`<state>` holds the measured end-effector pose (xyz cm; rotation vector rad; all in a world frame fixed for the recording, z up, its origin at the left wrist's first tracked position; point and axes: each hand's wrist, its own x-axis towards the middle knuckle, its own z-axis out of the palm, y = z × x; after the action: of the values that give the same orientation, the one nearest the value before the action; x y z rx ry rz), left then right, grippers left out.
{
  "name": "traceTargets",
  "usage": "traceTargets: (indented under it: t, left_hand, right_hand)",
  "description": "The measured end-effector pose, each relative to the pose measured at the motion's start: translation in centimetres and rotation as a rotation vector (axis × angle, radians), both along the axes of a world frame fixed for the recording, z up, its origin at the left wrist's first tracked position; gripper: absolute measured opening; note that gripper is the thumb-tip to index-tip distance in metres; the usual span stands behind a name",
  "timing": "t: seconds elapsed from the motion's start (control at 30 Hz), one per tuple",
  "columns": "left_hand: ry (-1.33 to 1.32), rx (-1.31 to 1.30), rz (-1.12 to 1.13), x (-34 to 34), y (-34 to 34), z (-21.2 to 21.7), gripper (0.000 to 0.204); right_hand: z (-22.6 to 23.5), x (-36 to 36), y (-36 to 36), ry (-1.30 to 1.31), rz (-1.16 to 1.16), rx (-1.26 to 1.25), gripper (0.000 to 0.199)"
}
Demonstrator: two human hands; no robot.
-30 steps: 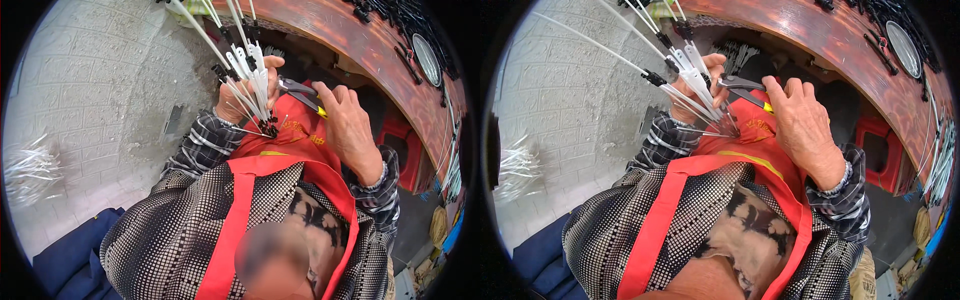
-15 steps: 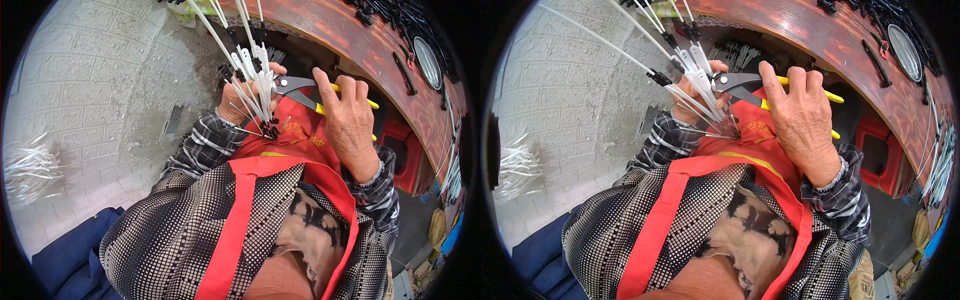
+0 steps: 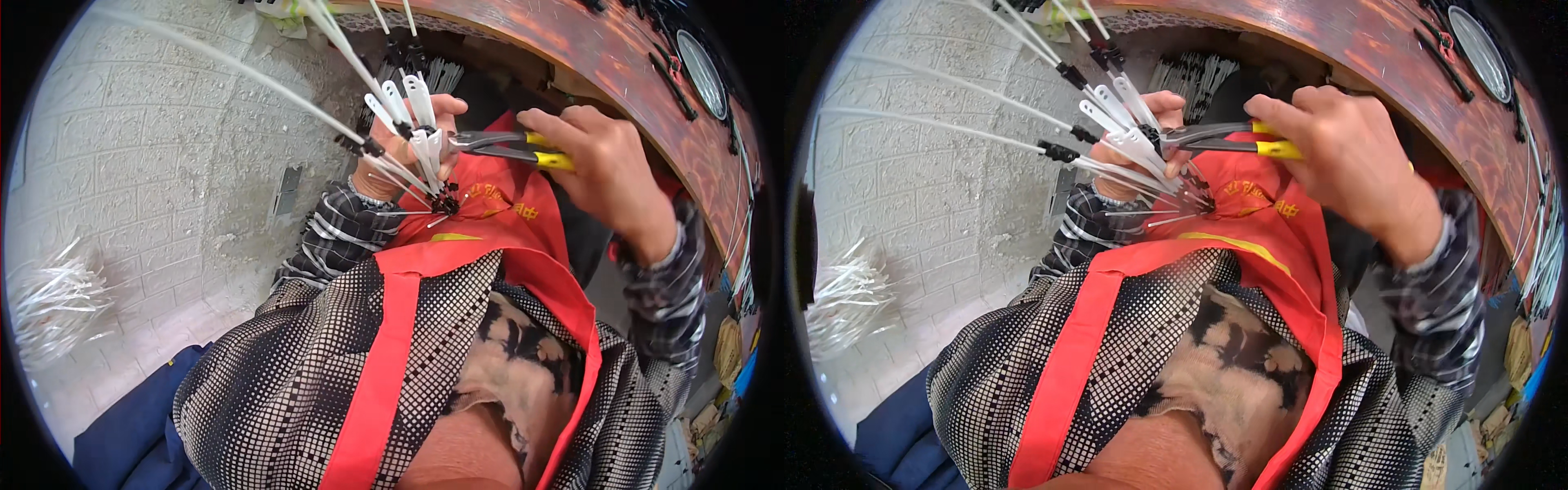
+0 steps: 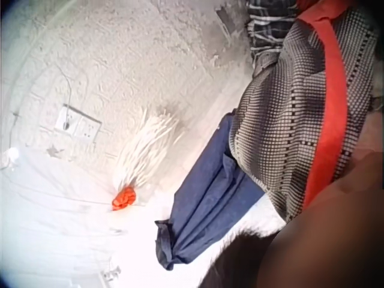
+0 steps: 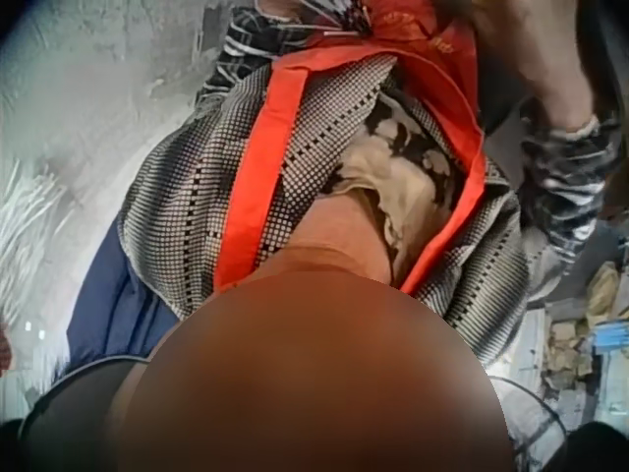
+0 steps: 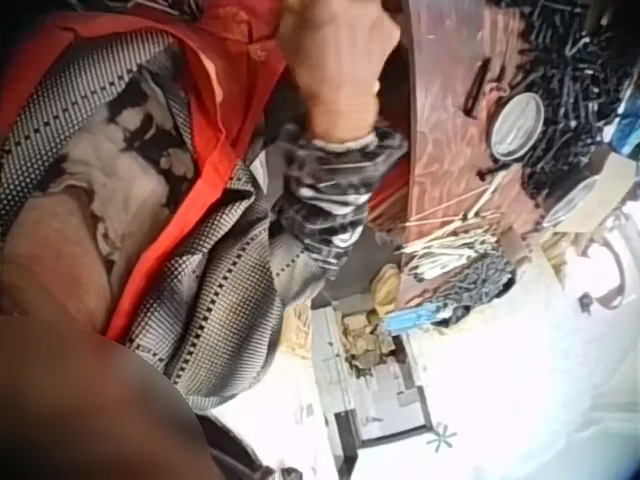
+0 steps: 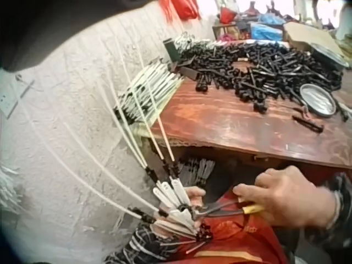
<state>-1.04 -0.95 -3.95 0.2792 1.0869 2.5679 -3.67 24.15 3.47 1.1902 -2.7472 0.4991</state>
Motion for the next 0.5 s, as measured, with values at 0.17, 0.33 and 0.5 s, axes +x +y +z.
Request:
traceTargets:
  t: [0.17, 0.33, 0.5]
  left_hand:
    - [-0.032, -0.092, -0.118, -0.8, -0.7, 0.3, 0.073]
    - [-0.054, -0.122, -0.119, -0.4, -0.6, 0.0, 0.077]
    - [-0.113, -0.05, -0.123, 0.0, 0.2, 0.3, 0.082]
  right_hand:
    - [-1.0, -1.6, 0.2, -0.64, 0.114, -0.099, 0.051]
    - [-1.7, -2.2, 0.6, -1.244, 0.262, -0.218, 0.053]
    - [-1.3, 0.4, 1.6, -0.28, 0.068, 0.002, 0.063]
